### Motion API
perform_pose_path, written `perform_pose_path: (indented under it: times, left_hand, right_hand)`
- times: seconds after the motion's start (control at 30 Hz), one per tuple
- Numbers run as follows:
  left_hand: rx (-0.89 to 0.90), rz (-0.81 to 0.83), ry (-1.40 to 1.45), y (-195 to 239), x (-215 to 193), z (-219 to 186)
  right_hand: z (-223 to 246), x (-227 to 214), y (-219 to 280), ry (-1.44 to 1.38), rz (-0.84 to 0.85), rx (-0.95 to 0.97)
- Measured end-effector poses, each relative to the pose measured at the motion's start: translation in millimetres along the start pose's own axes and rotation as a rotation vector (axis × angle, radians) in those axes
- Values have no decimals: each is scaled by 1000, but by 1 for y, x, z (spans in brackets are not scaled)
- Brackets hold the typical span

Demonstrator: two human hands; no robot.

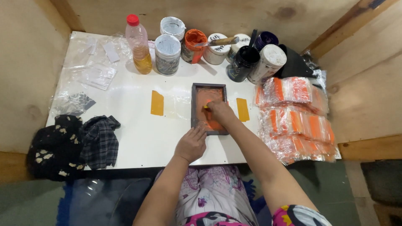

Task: Applying ink to small orange strips using a manual screen-printing frame and a squeegee.

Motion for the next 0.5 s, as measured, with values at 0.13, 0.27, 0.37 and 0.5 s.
perform_pose_path:
  times: [0.13,0.27,0.37,0.5]
  left_hand:
    - [-16,23,2,-2,1,0]
    - [9,-14,-4,1,4,0]
    - [21,-27,-9,7,17,6]
    - [-2,35,-6,6,12,5]
  right_hand:
    - [9,15,17,25,-54,-40]
    - [12,34,39,57,-107,-67]
    - [16,36,47,82,-133,-74]
    - [22,33,57,65,-178,-88]
Point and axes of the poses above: each hand's wrist, its own y-axis away from the middle knuckle, its own x-axis out of the palm, z = x × y, the point moved 1 cm from there along -y, towards the middle knuckle, and after that the axes turned 14 degrees about y, right-handed, at the moved point
